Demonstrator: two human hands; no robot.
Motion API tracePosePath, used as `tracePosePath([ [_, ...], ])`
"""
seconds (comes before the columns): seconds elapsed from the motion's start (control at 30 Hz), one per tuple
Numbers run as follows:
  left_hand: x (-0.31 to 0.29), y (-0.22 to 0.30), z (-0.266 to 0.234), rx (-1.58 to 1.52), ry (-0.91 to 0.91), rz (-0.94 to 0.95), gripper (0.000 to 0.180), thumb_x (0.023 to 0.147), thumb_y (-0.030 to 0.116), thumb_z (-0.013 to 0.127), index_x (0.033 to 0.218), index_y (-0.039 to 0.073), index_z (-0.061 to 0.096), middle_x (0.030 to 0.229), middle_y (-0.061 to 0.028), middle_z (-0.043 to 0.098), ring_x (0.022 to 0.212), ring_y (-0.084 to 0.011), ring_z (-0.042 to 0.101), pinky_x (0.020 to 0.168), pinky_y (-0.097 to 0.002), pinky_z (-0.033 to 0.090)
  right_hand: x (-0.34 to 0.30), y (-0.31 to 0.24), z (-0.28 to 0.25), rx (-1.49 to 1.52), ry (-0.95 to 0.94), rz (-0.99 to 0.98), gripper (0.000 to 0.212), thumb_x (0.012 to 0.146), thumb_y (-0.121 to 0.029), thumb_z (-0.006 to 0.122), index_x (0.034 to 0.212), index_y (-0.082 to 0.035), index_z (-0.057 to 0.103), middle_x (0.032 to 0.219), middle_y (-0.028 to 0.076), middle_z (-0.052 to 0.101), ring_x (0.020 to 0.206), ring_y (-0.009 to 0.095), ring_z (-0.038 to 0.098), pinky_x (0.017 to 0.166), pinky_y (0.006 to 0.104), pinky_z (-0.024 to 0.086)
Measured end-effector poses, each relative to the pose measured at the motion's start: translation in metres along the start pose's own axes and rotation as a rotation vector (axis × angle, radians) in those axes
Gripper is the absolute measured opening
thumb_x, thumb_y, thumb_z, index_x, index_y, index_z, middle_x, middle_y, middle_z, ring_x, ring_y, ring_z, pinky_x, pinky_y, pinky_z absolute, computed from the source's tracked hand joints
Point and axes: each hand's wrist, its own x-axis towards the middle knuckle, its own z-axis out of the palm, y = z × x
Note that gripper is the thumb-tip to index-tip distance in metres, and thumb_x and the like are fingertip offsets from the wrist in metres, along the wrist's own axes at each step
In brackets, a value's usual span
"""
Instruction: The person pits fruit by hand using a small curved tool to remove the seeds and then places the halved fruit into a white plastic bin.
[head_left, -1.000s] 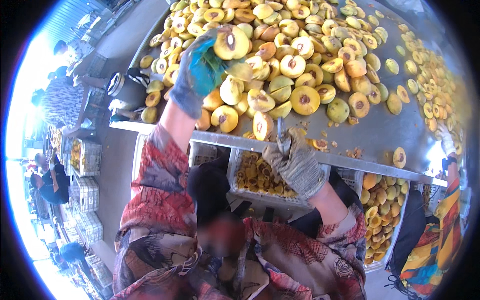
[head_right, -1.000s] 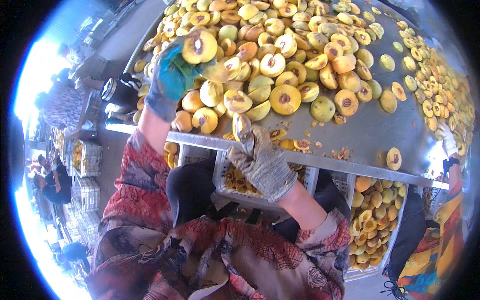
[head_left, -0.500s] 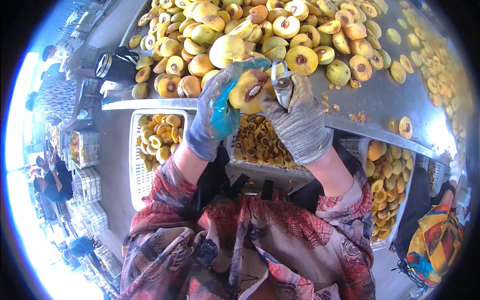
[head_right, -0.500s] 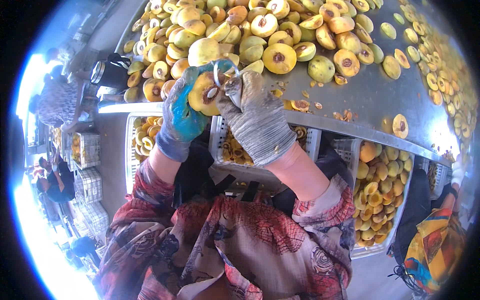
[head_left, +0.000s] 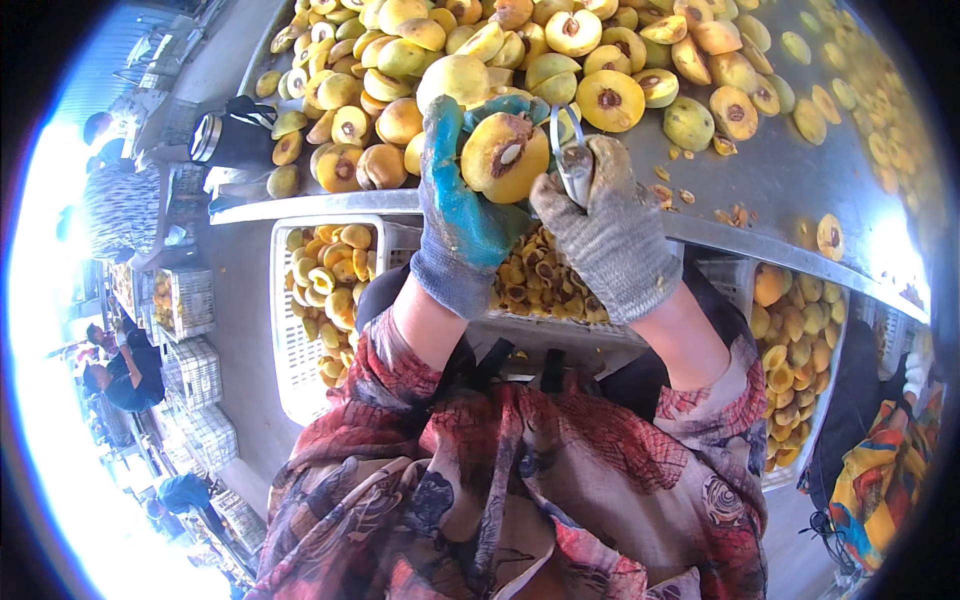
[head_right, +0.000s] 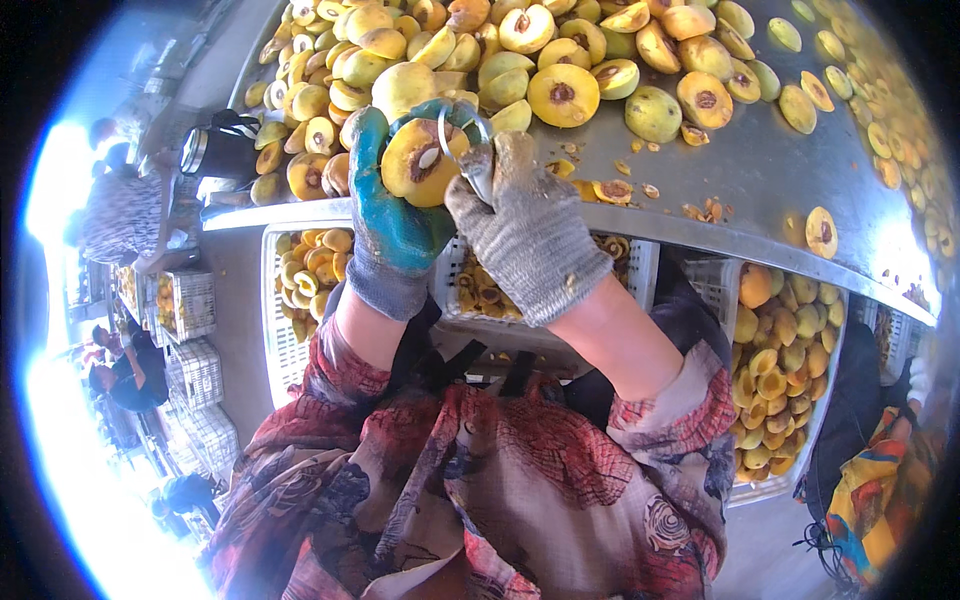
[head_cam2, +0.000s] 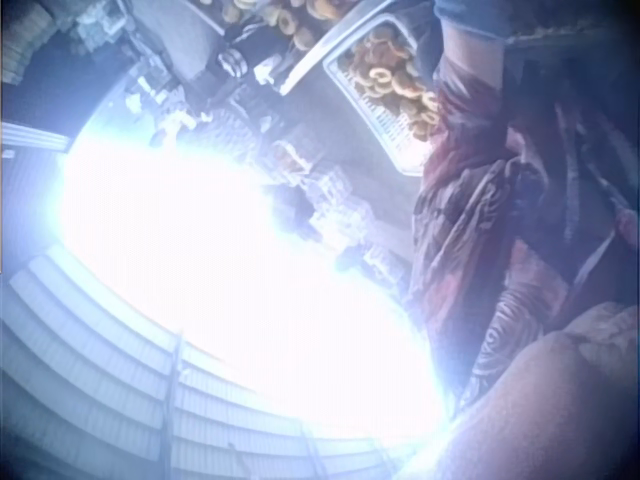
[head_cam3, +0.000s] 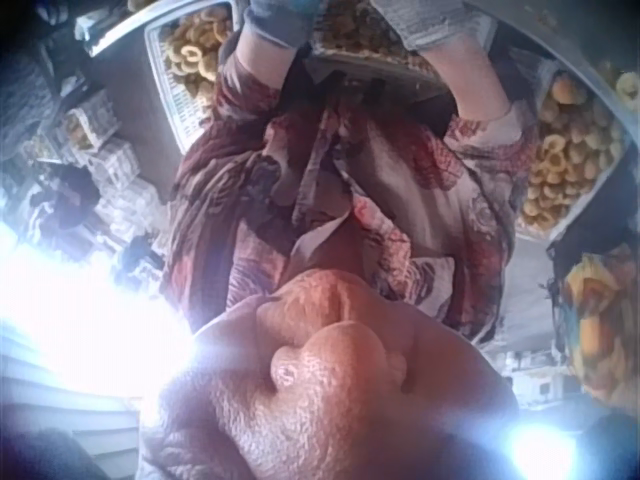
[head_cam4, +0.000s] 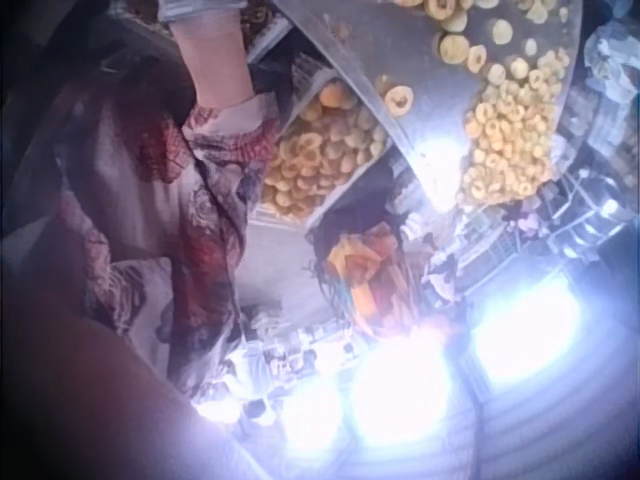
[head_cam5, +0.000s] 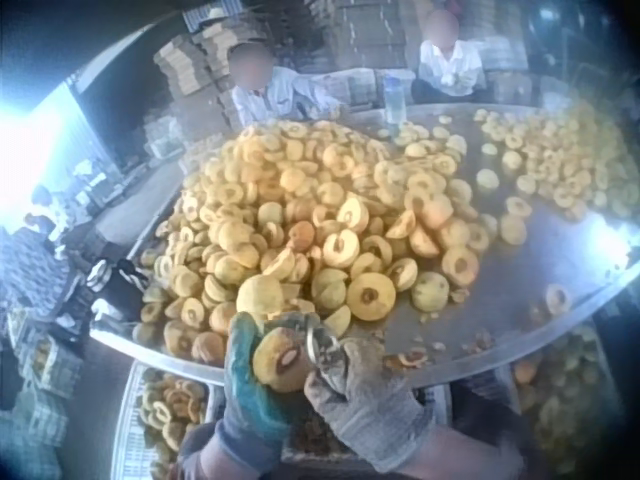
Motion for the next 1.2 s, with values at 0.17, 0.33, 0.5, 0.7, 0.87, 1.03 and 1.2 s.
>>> tracePosePath([
  [0.17,-0.002,-0.002,-0.007,0.607,-0.073,0.350,0.046,0.092,0.039,0.032,0.101,-0.002,0.051,0.098,-0.0129,0.057,0.092,-0.0220,0.057,0.081,-0.0352,0.048,-0.009,0.007,0.013,-0.042,-0.187,0.054,0.031,0.076,-0.020,0.060,0.096,-0.003,0.043,0.082,0.021,0.054,0.077,0.040,0.055,0.065,0.0446,0.045],
  [0.33,-0.007,0.001,-0.003,0.245,-0.042,0.124,0.048,0.093,0.039,0.031,0.101,-0.004,0.050,0.097,-0.0147,0.057,0.091,-0.0225,0.057,0.082,-0.0361,0.048,-0.013,0.016,0.026,-0.131,-0.240,0.068,0.024,0.076,-0.018,0.058,0.093,-0.002,0.052,0.090,0.021,0.051,0.079,0.036,0.053,0.067,0.0420,0.044],
  [0.5,-0.017,0.001,-0.002,0.660,-0.145,0.453,0.044,0.090,0.036,0.041,0.104,-0.005,0.048,0.100,-0.0152,0.055,0.093,-0.0243,0.056,0.084,-0.0372,0.046,-0.014,0.015,0.034,-0.261,-0.300,-0.062,0.028,0.078,-0.019,0.055,0.101,-0.004,0.051,0.096,0.020,0.049,0.080,0.036,0.054,0.070,0.0423,0.045],
  [0.7,-0.017,0.000,-0.011,0.539,-0.184,0.363,0.035,0.088,0.026,0.050,0.108,-0.002,0.047,0.099,-0.0122,0.056,0.093,-0.0208,0.055,0.086,-0.0359,0.043,-0.011,0.003,0.029,-0.367,-0.524,-0.165,0.027,0.079,-0.018,0.047,0.099,-0.005,0.059,0.094,0.016,0.059,0.088,0.031,0.056,0.078,0.0438,0.043],
  [0.87,-0.021,0.001,-0.017,0.545,-0.035,0.307,0.035,0.089,0.027,0.047,0.109,-0.001,0.049,0.094,-0.0088,0.056,0.089,-0.0170,0.056,0.082,-0.0310,0.044,-0.015,0.009,0.043,-0.195,-0.394,-0.200,0.036,0.078,-0.022,0.052,0.109,-0.003,0.052,0.100,0.019,0.055,0.093,0.034,0.054,0.080,0.0413,0.043],
  [1.03,-0.020,0.004,-0.018,0.749,-0.103,0.364,0.034,0.091,0.026,0.043,0.108,-0.002,0.050,0.095,-0.0097,0.057,0.090,-0.0172,0.057,0.084,-0.0297,0.044,-0.026,0.019,0.054,-0.157,-0.189,-0.344,0.041,0.075,-0.026,0.057,0.111,-0.007,0.050,0.110,0.014,0.049,0.098,0.028,0.050,0.076,0.0357,0.047],
  [1.2,-0.024,0.012,-0.012,0.646,-0.131,0.172,0.032,0.091,0.025,0.042,0.104,-0.003,0.053,0.094,-0.0107,0.059,0.089,-0.0171,0.058,0.083,-0.0297,0.045,-0.026,0.013,0.056,0.149,-0.129,-0.166,0.035,0.078,-0.025,0.059,0.106,-0.007,0.049,0.092,0.009,0.053,0.080,0.017,0.054,0.066,0.0292,0.046],
])
